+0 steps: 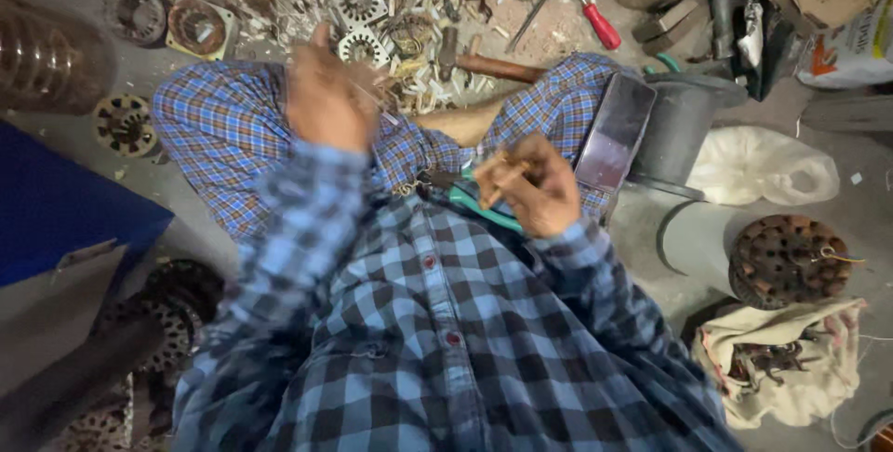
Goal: The person extracts copper wire from metal motor stators using pliers and a screwdriver while sitting on the floor.
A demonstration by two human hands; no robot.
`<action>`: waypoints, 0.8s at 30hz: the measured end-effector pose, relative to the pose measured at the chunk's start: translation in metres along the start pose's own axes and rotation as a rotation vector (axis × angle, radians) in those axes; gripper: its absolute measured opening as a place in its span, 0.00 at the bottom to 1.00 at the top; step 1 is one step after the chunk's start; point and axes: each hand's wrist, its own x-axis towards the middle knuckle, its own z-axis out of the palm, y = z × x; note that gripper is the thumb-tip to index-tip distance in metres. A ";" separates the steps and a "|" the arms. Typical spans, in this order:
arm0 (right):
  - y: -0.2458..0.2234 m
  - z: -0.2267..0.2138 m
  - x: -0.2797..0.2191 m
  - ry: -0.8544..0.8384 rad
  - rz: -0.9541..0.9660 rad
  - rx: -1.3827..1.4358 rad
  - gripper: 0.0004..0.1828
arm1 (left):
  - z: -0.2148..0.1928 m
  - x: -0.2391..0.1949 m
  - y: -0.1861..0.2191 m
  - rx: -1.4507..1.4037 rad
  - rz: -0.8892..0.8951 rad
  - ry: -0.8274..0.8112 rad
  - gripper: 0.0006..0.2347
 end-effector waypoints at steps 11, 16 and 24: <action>-0.007 0.007 0.029 0.066 0.080 -0.321 0.24 | 0.036 0.014 -0.008 -0.653 0.075 -0.776 0.12; -0.007 0.012 0.045 0.014 -0.006 -0.569 0.32 | 0.020 -0.001 0.013 -0.931 -0.201 -1.019 0.19; 0.008 0.011 0.066 0.092 -0.198 -0.257 0.14 | 0.031 0.006 -0.007 -0.945 -0.105 -0.732 0.15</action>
